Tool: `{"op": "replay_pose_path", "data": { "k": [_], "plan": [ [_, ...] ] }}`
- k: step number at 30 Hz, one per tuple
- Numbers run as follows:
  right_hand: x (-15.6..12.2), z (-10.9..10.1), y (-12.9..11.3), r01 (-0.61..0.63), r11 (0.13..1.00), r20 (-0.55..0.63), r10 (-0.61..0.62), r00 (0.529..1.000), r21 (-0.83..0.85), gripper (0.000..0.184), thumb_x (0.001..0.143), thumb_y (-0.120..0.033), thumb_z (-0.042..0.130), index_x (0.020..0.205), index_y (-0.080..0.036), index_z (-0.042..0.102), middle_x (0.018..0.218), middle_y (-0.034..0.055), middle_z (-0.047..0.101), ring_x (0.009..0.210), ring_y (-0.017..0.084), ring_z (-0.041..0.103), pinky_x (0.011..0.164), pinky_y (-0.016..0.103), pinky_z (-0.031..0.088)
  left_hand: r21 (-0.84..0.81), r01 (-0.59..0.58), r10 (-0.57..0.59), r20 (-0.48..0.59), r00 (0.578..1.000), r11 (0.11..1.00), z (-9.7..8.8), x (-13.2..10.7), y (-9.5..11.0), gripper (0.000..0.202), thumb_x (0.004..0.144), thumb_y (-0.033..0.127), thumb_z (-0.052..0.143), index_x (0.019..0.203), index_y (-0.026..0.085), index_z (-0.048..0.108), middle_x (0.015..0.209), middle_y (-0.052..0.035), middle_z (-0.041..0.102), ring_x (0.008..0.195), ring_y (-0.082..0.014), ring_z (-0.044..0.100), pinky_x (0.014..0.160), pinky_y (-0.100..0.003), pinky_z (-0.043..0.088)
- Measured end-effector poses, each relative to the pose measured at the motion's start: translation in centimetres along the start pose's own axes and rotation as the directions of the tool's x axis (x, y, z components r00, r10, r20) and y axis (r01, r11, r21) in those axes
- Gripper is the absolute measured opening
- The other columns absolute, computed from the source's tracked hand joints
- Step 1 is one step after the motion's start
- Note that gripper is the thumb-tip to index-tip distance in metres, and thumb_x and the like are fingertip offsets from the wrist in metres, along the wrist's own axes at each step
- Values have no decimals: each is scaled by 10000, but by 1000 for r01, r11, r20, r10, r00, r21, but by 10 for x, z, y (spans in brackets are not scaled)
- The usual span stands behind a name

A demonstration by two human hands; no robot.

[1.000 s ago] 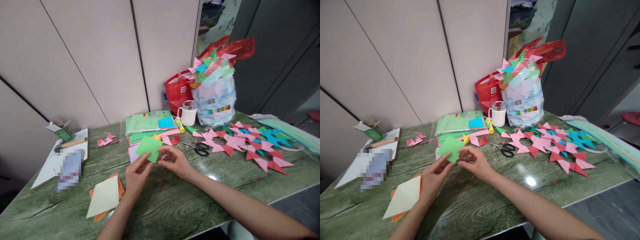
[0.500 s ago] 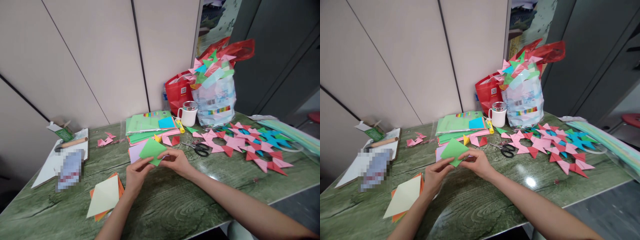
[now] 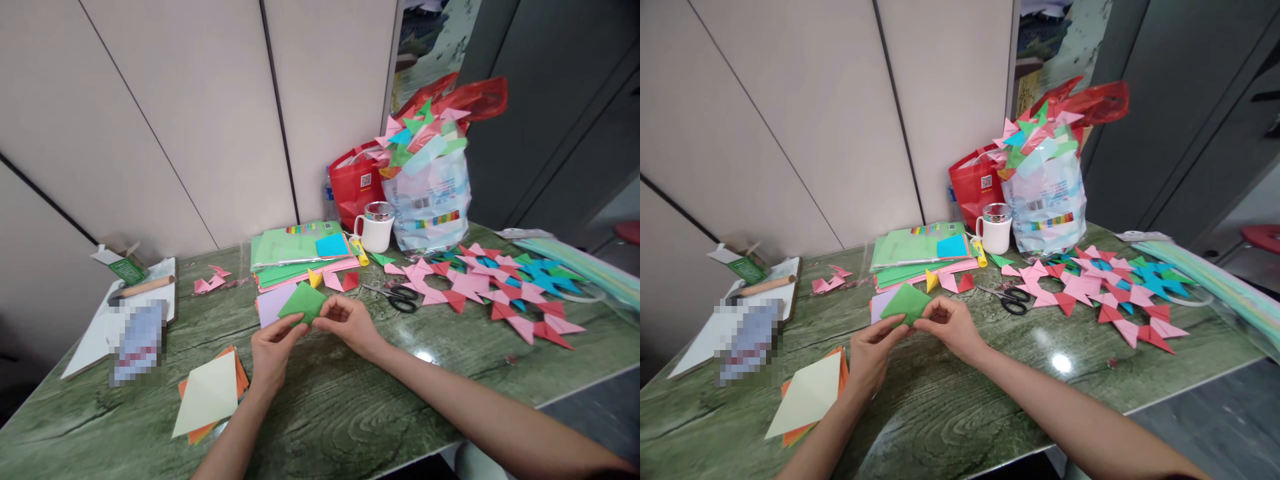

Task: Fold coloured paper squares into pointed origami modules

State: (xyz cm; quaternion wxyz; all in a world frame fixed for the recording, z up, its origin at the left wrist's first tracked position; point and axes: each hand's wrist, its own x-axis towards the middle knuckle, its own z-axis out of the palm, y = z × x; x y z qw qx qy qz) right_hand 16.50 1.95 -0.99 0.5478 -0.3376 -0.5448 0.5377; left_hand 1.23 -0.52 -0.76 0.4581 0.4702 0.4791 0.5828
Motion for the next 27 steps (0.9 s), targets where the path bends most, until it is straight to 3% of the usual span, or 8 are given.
{"op": "replay_pose_path", "data": {
  "k": [4, 13, 18, 21, 25, 27],
  "plan": [
    [0, 1, 3, -25, 998, -2, 25, 1000, 62, 372, 521, -346, 777, 667, -183, 476, 566, -66, 493, 525, 93, 498, 510, 217, 387, -70, 21, -21, -11, 1000, 997, 4, 0, 0, 232, 557, 201, 751, 785, 170, 722, 629, -24, 714, 606, -168, 670, 644, -248, 523],
    [1, 2, 3, -11, 999, -9, 11, 1000, 44, 367, 542, -350, 762, 662, -180, 459, 552, -70, 457, 507, 75, 445, 485, 204, 356, -159, 87, -94, -33, 995, 983, 8, -3, 3, 228, 536, 193, 759, 757, 155, 714, 619, -23, 711, 601, -185, 676, 658, -285, 551],
    [0, 3, 3, -21, 1000, 3, 21, 1000, 23, 372, 568, -348, 741, 681, -193, 422, 564, -66, 472, 510, 79, 464, 473, 199, 369, -173, 93, -104, -53, 993, 981, 10, -3, 4, 205, 524, 191, 764, 717, 149, 710, 615, -15, 706, 594, -177, 670, 670, -301, 560],
    [0, 4, 2, -72, 994, 7, 72, 997, 78, 437, 562, -322, 743, 785, -214, 383, 595, -65, 536, 520, 95, 521, 493, 208, 406, -153, 89, -99, -60, 993, 984, 9, -3, 2, 199, 533, 195, 760, 716, 139, 704, 622, -13, 705, 581, -169, 665, 649, -286, 561],
    [1, 3, 1, -118, 987, 57, 113, 992, 107, 545, 558, -266, 743, 976, -215, 397, 724, -30, 611, 593, 111, 575, 559, 229, 455, -64, 73, -77, -56, 995, 995, 8, -5, 3, 362, 566, 200, 746, 917, 140, 680, 606, 16, 692, 582, -152, 661, 651, -260, 551],
    [2, 1, 2, -102, 995, 95, 99, 990, 22, 441, 564, -258, 738, 915, -185, 481, 746, -18, 599, 598, 107, 562, 543, 217, 451, -40, 64, -65, -29, 997, 997, 8, -7, 6, 566, 593, 206, 731, 1135, 156, 575, 636, 26, 697, 606, -149, 663, 680, -273, 547]
  ]
}}
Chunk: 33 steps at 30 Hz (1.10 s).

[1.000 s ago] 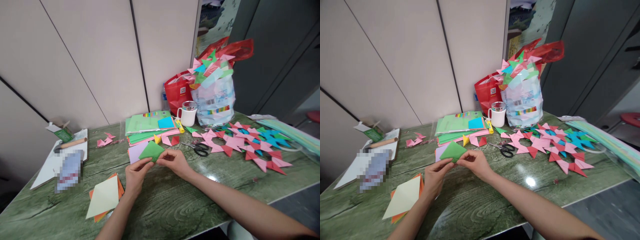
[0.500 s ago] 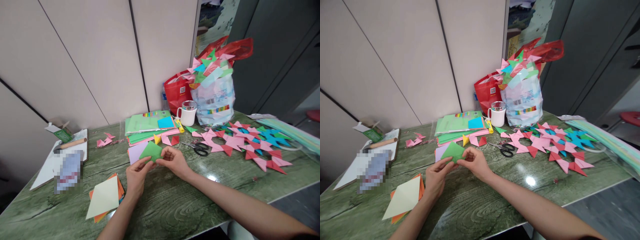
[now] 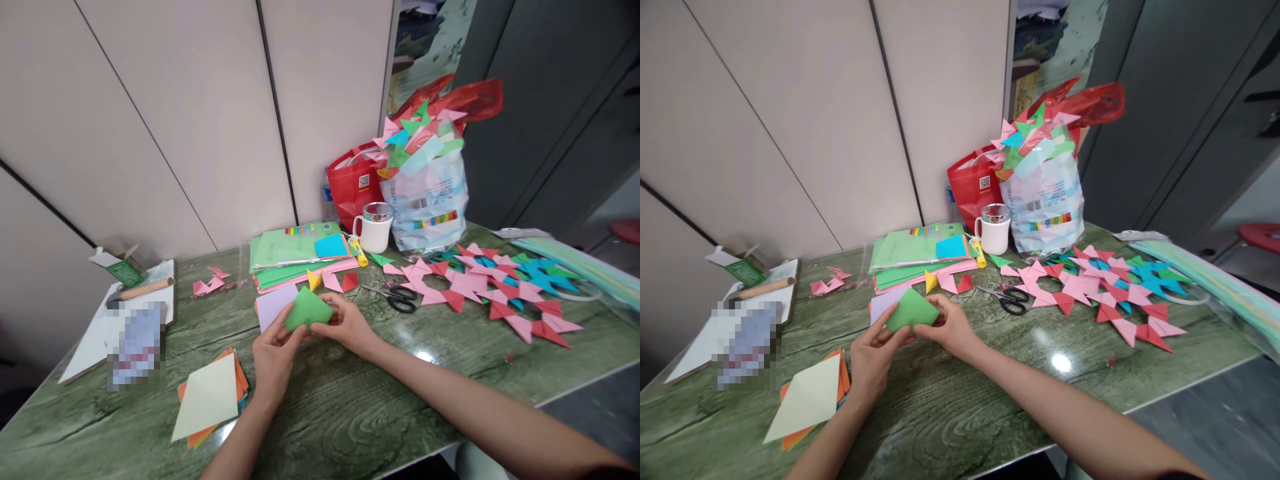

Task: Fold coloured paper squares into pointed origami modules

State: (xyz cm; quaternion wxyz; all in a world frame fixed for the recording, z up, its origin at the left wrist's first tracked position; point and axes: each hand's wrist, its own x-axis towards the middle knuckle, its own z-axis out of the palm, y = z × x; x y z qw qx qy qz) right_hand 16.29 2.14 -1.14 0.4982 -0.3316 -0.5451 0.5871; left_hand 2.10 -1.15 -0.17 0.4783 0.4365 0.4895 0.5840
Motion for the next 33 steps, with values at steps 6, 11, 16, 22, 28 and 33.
{"op": "replay_pose_path", "data": {
  "k": [6, 11, 16, 22, 28, 33],
  "plan": [
    [1, -2, 3, -68, 997, -6, 68, 998, -36, 303, 561, -360, 737, 696, -146, 569, 582, -41, 541, 501, 99, 509, 473, 219, 429, 31, 31, -32, 39, 999, 999, 2, -1, 5, 863, 614, 218, 718, 1354, 169, 278, 614, 32, 697, 583, -159, 666, 657, -310, 548],
    [2, -4, 1, -110, 990, 51, 106, 993, 87, 362, 510, -406, 759, 677, -137, 584, 556, -40, 557, 465, 73, 475, 429, 194, 401, -55, 93, -89, 66, 994, 994, 2, 1, 2, 387, 567, 228, 747, 917, 96, 646, 731, -63, 722, 622, -187, 673, 628, -292, 554],
    [3, -6, -3, -91, 996, 39, 91, 995, -3, 358, 470, -384, 780, 639, -141, 578, 534, -51, 547, 435, 69, 464, 415, 200, 391, -61, 100, -98, 38, 994, 993, 3, 1, 2, 333, 541, 241, 761, 823, 98, 654, 741, -74, 725, 614, -192, 672, 639, -321, 562],
    [3, -7, 1, -128, 991, 100, 125, 987, 25, 374, 476, -325, 782, 728, -139, 578, 621, -35, 605, 559, 112, 561, 552, 248, 477, -61, 136, -132, 59, 989, 989, 0, 5, 0, 343, 552, 226, 754, 850, 97, 643, 795, -79, 727, 674, -193, 679, 690, -313, 553],
    [2, -6, 1, -167, 986, 120, 163, 979, 19, 351, 510, -315, 769, 746, -145, 573, 637, -32, 617, 567, 122, 591, 589, 269, 498, -46, 162, -161, 31, 987, 986, -1, 4, 1, 367, 534, 242, 762, 846, 94, 638, 725, -63, 724, 610, -193, 676, 654, -322, 562],
    [3, -8, 6, -142, 989, 147, 134, 980, 50, 437, 521, -290, 772, 874, -163, 547, 763, -15, 621, 658, 133, 603, 640, 279, 508, -73, 157, -157, -3, 988, 985, -1, 5, 3, 373, 502, 236, 776, 828, 113, 645, 720, -44, 723, 593, -173, 670, 636, -303, 559]
  ]
}}
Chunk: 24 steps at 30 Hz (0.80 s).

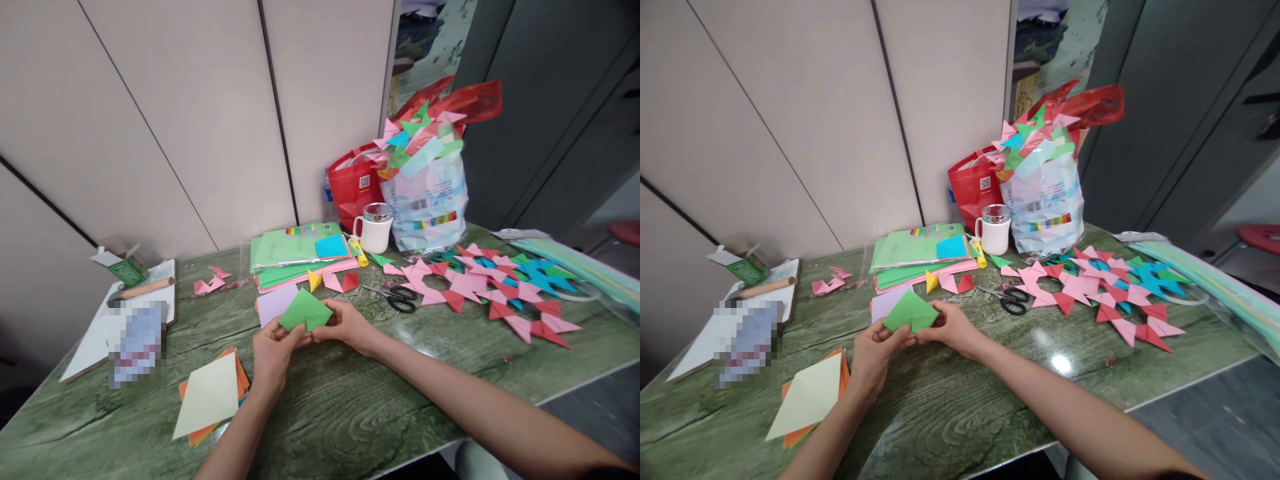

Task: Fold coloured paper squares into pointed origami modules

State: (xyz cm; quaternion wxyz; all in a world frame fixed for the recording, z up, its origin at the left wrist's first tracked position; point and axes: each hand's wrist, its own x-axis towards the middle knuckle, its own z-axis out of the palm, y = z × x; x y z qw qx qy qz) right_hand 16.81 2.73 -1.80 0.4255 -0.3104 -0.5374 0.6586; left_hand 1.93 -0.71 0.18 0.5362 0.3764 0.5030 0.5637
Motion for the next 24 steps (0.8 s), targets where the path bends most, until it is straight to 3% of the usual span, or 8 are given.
{"op": "replay_pose_path", "data": {
  "k": [5, 9, 12, 17, 24],
  "plan": [
    [0, -3, 3, 229, 956, -43, -241, 970, -181, 675, 541, -177, 754, 1139, -232, 444, 1102, 68, 500, 962, 184, 542, 666, 244, 509, -14, -7, 7, 11, 1000, 1000, -4, 3, 2, 346, 521, 249, 767, 819, 114, 654, 756, -63, 724, 622, -178, 670, 646, -299, 546],
    [-4, -3, 1, 355, 867, 5, -377, 926, -351, 474, 639, -127, 657, 1077, -236, 511, 1130, 75, 456, 1028, 194, 487, 707, 261, 507, -16, -22, 23, 39, 999, 1000, -7, 4, 3, 372, 563, 242, 746, 896, 123, 633, 786, -61, 720, 607, -164, 663, 623, -285, 539],
    [-5, -3, 0, 366, 843, 42, -381, 923, -393, 327, 667, -116, 626, 969, -228, 572, 1114, 69, 453, 1032, 196, 491, 720, 265, 500, -23, -17, 19, 71, 997, 1000, -8, 4, 4, 401, 590, 247, 732, 951, 116, 613, 784, -67, 713, 608, -165, 661, 616, -285, 537],
    [-5, -4, 2, 356, 822, 62, -368, 928, -445, 346, 653, -150, 670, 980, -231, 592, 1074, 64, 485, 979, 189, 516, 726, 270, 488, -33, -8, 11, 85, 996, 999, -6, 2, 6, 454, 617, 243, 713, 1033, 109, 589, 769, -72, 711, 616, -175, 661, 639, -311, 535],
    [-3, -3, 2, 327, 837, 4, -362, 932, -438, 236, 709, -233, 645, 940, -198, 610, 960, 56, 528, 856, 162, 536, 648, 239, 462, -20, -22, 23, 81, 996, 1000, -7, 4, 3, 400, 591, 239, 729, 964, 138, 630, 843, -65, 713, 680, -172, 659, 657, -296, 532]
  ]
}}
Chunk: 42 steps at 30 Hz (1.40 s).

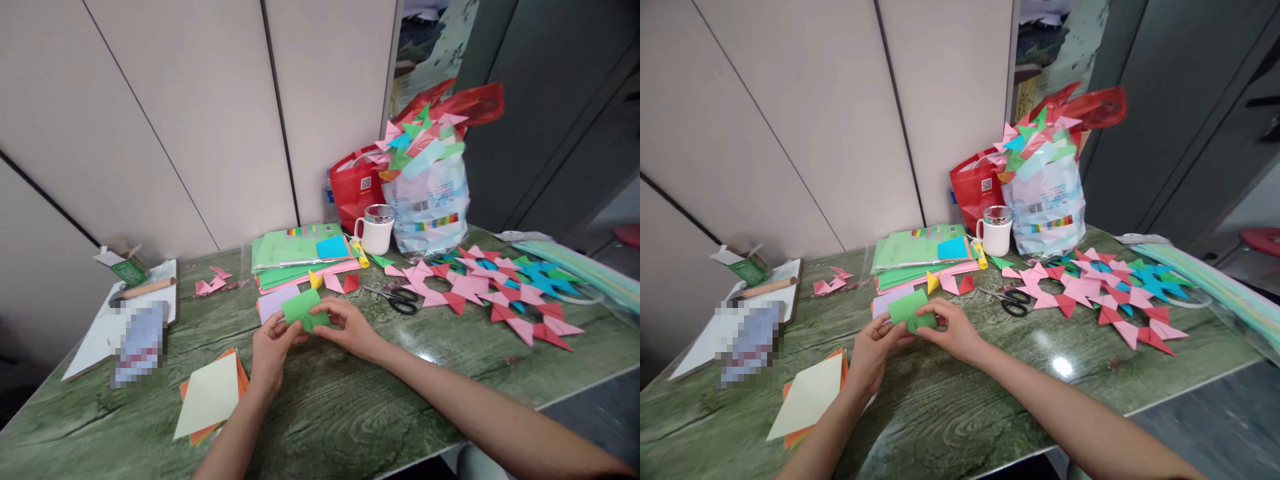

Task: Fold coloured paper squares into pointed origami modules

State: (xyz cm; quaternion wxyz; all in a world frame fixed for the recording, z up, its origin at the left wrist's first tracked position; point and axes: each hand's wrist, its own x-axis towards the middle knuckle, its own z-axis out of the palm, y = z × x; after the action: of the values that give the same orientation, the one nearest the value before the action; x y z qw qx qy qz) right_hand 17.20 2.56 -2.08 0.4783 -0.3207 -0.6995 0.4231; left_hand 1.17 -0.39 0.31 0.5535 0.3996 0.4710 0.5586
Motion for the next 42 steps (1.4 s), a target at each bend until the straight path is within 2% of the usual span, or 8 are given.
{"op": "replay_pose_path", "data": {
  "k": [5, 19, 23, 27, 32, 37, 40, 42],
  "plan": [
    [1, 0, 0, 1, 1000, -21, -2, 1000, -21, 216, 704, -174, 628, 919, -191, 612, 867, 32, 531, 778, 141, 526, 589, 212, 428, 7, -4, 4, 4, 1000, 1000, -1, 1, -2, 384, 597, 244, 728, 954, 131, 643, 813, -62, 707, 648, -161, 648, 642, -295, 535],
    [0, 1, -9, 24, 996, 9, -24, 1000, -80, 137, 717, -177, 615, 853, -188, 627, 772, 8, 510, 717, 123, 506, 541, 188, 394, 96, -4, 5, -17, 1000, 995, 0, 0, -3, 186, 571, 265, 741, 542, 123, 625, 483, 25, 590, 494, -110, 569, 538, -234, 513],
    [0, 1, -4, -18, 1000, 24, 18, 1000, 11, 273, 706, -259, 652, 971, -216, 604, 935, 40, 517, 852, 152, 535, 620, 215, 458, 97, 6, -5, -9, 1000, 995, 2, -1, -1, 195, 580, 297, 730, 619, 124, 647, 546, 6, 635, 529, -126, 591, 554, -249, 515],
    [0, 1, 2, -3, 999, 7, 3, 1000, 33, 494, 544, -320, 777, 992, -218, 595, 1148, 80, 447, 1077, 219, 463, 771, 270, 460, 129, 30, -29, -9, 1000, 991, 3, -2, -1, 226, 618, 339, 696, 600, 127, 619, 520, -5, 639, 501, -130, 590, 560, -258, 508],
    [0, 2, 5, -33, 999, 12, 32, 999, 25, 401, 573, -293, 761, 929, -187, 611, 886, 35, 571, 842, 183, 547, 740, 292, 440, 266, -56, 63, -17, 998, 962, 2, -1, -3, 239, 625, 339, 685, 567, 141, 564, 536, -1, 619, 552, -145, 605, 594, -266, 496],
    [4, 1, -2, -290, 909, 38, 293, 955, 299, 355, 636, -370, 702, 909, -173, 590, 688, -6, 606, 606, 127, 566, 591, 258, 455, 248, -277, 310, -104, 945, 928, -3, 3, -4, 370, 548, 237, 745, 850, 195, 537, 741, 20, 597, 685, -135, 613, 640, -251, 487],
    [6, 1, -5, -336, 806, 69, 348, 935, 488, 336, 661, -426, 668, 857, -166, 584, 630, -17, 603, 570, 105, 565, 586, 250, 471, 315, -357, 386, -35, 922, 880, -7, 5, -4, 473, 539, 229, 749, 980, 223, 579, 1029, -53, 559, 807, -152, 599, 693, -276, 485],
    [7, 1, -6, -332, 763, 91, 341, 936, 554, 329, 680, -453, 643, 801, -153, 583, 662, -5, 609, 559, 89, 560, 554, 230, 471, 394, -372, 400, 11, 916, 841, -8, 5, -3, 347, 560, 245, 731, 896, 215, 653, 1139, -77, 509, 865, -177, 582, 698, -284, 479]
  ]
}}
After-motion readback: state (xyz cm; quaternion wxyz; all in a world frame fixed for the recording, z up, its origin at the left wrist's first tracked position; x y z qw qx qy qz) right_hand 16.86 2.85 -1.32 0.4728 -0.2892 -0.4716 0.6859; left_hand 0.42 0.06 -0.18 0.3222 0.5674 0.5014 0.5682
